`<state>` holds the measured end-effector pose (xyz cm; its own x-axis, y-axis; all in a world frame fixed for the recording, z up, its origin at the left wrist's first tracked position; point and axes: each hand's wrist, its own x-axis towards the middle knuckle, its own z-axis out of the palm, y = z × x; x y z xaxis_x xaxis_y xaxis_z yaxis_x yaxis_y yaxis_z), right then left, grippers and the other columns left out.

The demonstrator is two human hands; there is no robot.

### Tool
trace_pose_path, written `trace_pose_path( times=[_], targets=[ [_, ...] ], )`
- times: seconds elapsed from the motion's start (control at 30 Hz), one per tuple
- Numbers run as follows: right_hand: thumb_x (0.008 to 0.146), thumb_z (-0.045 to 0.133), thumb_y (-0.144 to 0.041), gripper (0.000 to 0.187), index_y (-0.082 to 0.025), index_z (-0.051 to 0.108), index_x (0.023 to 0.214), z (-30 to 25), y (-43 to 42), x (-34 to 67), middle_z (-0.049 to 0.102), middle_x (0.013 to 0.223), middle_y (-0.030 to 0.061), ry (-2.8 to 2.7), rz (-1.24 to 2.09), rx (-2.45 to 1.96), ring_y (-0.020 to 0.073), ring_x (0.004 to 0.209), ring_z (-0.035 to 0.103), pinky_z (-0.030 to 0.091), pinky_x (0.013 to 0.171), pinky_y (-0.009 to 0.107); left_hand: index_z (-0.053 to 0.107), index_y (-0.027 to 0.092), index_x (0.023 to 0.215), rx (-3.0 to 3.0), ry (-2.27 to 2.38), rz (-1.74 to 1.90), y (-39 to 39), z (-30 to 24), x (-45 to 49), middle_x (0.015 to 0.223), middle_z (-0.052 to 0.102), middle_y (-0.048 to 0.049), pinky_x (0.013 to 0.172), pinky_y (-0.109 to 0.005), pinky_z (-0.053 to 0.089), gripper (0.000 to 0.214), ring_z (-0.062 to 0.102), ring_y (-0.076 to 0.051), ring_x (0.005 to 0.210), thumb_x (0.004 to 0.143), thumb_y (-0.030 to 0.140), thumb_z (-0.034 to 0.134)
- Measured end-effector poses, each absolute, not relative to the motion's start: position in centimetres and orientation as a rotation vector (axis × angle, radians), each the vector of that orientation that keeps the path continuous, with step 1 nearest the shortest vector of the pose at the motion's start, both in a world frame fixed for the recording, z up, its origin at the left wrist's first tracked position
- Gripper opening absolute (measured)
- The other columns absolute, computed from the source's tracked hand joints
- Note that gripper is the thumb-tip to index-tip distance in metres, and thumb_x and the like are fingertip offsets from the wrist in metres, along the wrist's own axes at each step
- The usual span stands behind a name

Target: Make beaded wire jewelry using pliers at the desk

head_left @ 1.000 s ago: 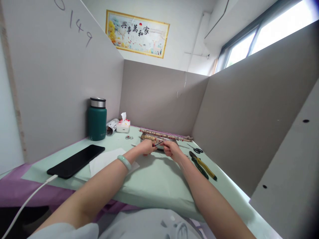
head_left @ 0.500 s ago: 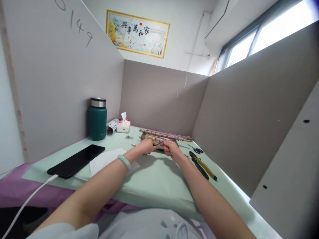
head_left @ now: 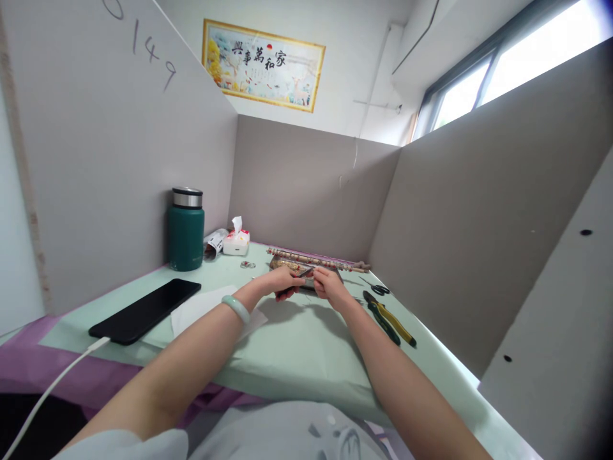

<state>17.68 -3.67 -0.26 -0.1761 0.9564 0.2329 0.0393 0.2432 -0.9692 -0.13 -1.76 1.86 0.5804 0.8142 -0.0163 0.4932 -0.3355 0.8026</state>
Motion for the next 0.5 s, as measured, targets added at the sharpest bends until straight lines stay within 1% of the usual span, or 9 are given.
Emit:
trace_pose_path(
  times=[0.2, 0.37, 0.5],
  targets=[
    [0.074, 0.055, -0.039, 0.022, -0.018, 0.054, 0.078, -0.47, -3.40, 17.74, 0.027, 0.042, -0.0099, -1.458, 1.135, -0.981, 0.0051, 0.036, 0.013, 0.009, 0.037, 0.020, 0.052, 0.016, 0.066, 1.973, 1.047, 0.500, -1.30, 1.39, -0.04, 0.045, 0.051, 0.0029, 0.036, -0.022, 0.037, 0.049, 0.045, -0.009, 0.034, 0.072, 0.064, 0.054],
    [0.075, 0.053, -0.040, 0.022, -0.018, 0.055, 0.079, -0.49, -3.26, 17.70, 0.026, 0.042, -0.0100, -1.460, 1.120, -1.014, 0.0049, 0.036, 0.013, 0.009, 0.037, 0.021, 0.054, 0.016, 0.066, 1.981, 1.094, 0.482, -1.53, 1.53, 0.20, 0.048, 0.052, 0.0015, 0.039, -0.022, 0.040, 0.043, 0.047, -0.010, 0.039, 0.075, 0.058, 0.054],
    [0.074, 0.051, -0.039, 0.022, -0.018, 0.056, 0.078, -0.71, -3.03, 17.58, 0.029, 0.041, -0.0096, -1.456, 1.040, -1.081, 0.0057, 0.035, 0.017, 0.011, 0.037, 0.021, 0.056, 0.016, 0.069, 2.112, 1.201, 0.509, -1.34, 1.12, 0.27, 0.048, 0.053, 0.0016, 0.041, -0.021, 0.039, 0.033, 0.048, -0.010, 0.039, 0.077, 0.048, 0.055]
  ],
)
